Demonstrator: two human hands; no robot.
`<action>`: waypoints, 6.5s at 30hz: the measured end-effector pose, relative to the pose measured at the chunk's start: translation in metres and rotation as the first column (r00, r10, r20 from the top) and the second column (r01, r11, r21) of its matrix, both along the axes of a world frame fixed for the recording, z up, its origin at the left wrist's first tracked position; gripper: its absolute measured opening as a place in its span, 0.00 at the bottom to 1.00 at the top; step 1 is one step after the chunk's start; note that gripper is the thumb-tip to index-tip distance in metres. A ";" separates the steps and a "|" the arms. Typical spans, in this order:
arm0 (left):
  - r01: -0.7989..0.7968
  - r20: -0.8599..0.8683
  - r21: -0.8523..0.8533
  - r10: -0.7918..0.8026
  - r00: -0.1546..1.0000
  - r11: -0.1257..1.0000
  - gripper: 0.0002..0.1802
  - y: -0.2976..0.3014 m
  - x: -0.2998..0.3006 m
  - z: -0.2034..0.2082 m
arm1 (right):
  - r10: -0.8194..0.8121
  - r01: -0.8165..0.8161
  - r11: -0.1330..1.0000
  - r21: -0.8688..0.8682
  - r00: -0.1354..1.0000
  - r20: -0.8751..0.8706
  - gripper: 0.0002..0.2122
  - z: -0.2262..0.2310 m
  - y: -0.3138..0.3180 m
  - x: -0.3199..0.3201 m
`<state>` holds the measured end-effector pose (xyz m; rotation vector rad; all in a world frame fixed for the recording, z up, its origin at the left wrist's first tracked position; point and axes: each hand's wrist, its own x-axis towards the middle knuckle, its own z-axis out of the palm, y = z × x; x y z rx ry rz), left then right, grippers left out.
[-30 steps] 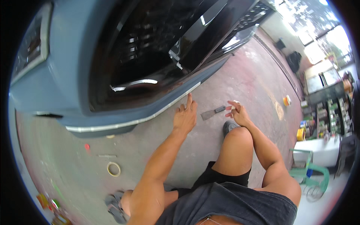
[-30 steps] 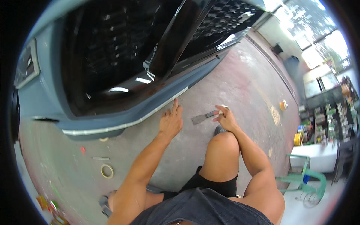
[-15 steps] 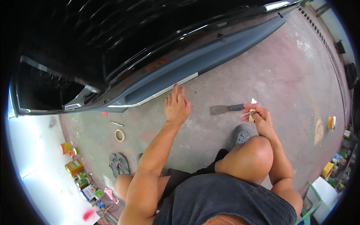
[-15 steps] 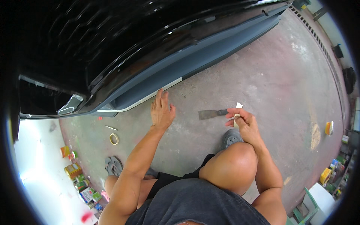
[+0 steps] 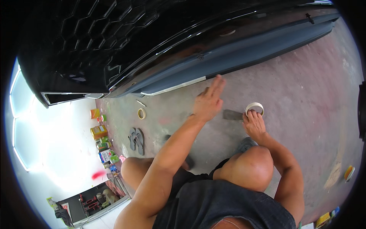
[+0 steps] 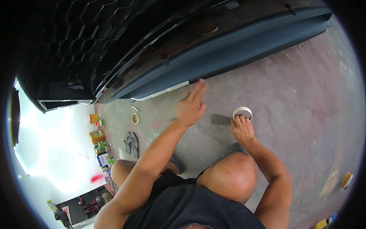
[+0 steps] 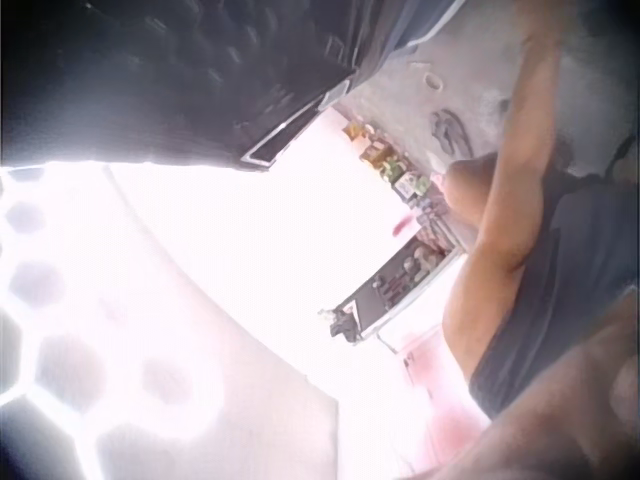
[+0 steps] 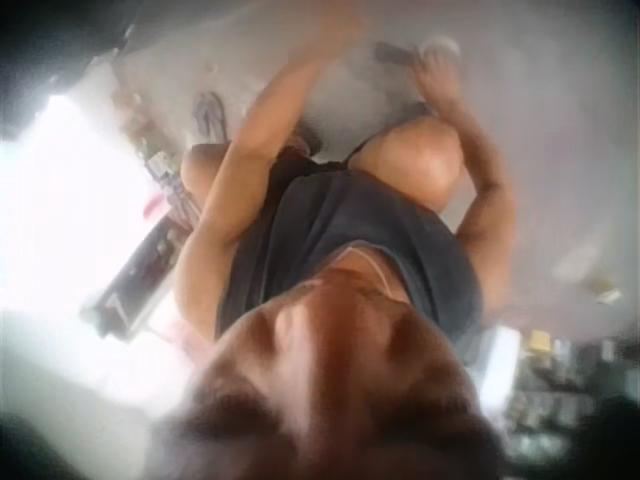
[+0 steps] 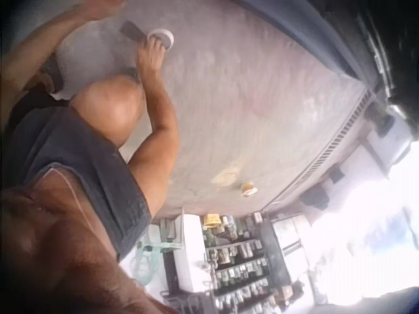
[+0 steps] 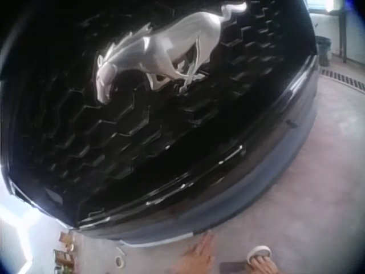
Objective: The person sits on the floor and applies masking tape along the lower edge of a car bumper. They repeatedly tear off pieces of tape, place them on the bumper, and smooth them down with a plastic scraper tool.
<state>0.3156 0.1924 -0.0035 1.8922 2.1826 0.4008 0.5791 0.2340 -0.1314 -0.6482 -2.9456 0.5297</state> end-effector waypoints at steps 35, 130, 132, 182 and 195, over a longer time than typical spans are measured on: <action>-0.553 -0.023 0.226 0.572 0.820 0.802 0.52 -0.095 -0.046 -0.053 | 0.153 -0.139 0.985 0.107 0.979 -0.135 0.20 0.185 0.034 -0.168; -0.682 0.931 0.108 0.168 0.325 0.724 0.07 -0.027 0.042 -0.034 | -0.149 0.145 0.653 -0.744 0.987 0.062 0.37 0.136 0.061 -0.078; -0.734 0.948 0.076 0.179 0.263 0.675 0.07 -0.029 0.042 -0.039 | -0.133 0.201 0.622 -0.757 0.980 0.150 0.37 0.146 0.062 -0.081; -0.758 0.911 0.029 0.295 0.289 0.652 0.43 -0.042 0.005 -0.056 | 0.026 -0.011 0.995 -0.102 0.989 0.142 0.13 0.160 -0.008 -0.094; -0.705 0.943 -0.223 -0.034 -0.330 0.673 0.38 -0.041 0.027 -0.004 | -0.652 -0.190 -0.344 -0.919 0.753 0.089 0.31 0.143 0.059 -0.071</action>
